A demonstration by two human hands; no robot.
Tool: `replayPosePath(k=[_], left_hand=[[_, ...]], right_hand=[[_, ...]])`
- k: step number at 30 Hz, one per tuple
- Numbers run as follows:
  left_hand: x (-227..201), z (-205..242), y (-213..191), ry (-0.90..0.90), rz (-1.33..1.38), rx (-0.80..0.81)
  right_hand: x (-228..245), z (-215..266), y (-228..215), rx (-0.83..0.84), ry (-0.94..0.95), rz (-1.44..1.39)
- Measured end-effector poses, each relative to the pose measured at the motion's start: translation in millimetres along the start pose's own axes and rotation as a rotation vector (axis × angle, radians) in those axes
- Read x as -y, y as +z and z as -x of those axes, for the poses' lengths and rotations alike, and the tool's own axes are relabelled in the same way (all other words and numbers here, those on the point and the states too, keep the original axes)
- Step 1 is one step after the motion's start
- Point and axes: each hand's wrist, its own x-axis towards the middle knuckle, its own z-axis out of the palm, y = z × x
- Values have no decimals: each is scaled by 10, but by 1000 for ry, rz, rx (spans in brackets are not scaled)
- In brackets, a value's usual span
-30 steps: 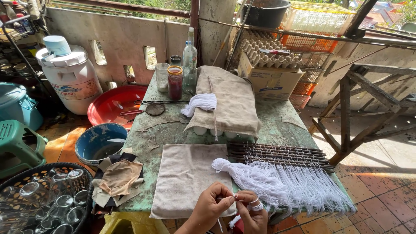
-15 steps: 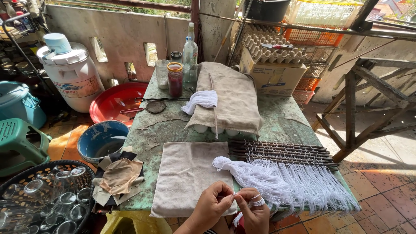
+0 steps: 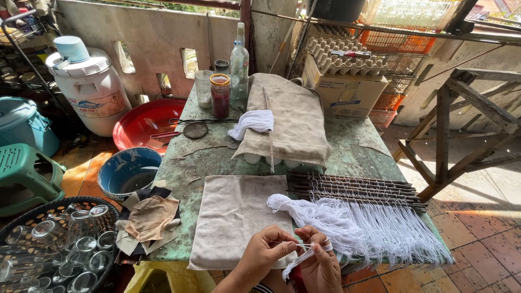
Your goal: A person is manually winding white thread around a small wooden loom frame on a workbench.
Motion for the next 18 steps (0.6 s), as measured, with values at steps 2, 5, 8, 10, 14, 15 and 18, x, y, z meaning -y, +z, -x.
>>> replayPosePath(k=[2,5,8,10,14,15,18], left_hand=[[-88,28,52,-82,237,44],[-37,13,68,-266,459,48],[86,1,81,-401,497,25],[121,18,111,-433,554,40],[172,61,155,-472,611,26],[199,65,156,-423,588,22],[178,66,99,-229,351,20]], right_hand=[[14,-15,-17,51,5,-13],[29,-19,20,134,-7,-11],[14,-12,74,193,-51,5],[13,5,118,221,-77,7],[34,85,238,212,31,109],[38,107,273,213,73,133],[95,150,383,258,172,26]])
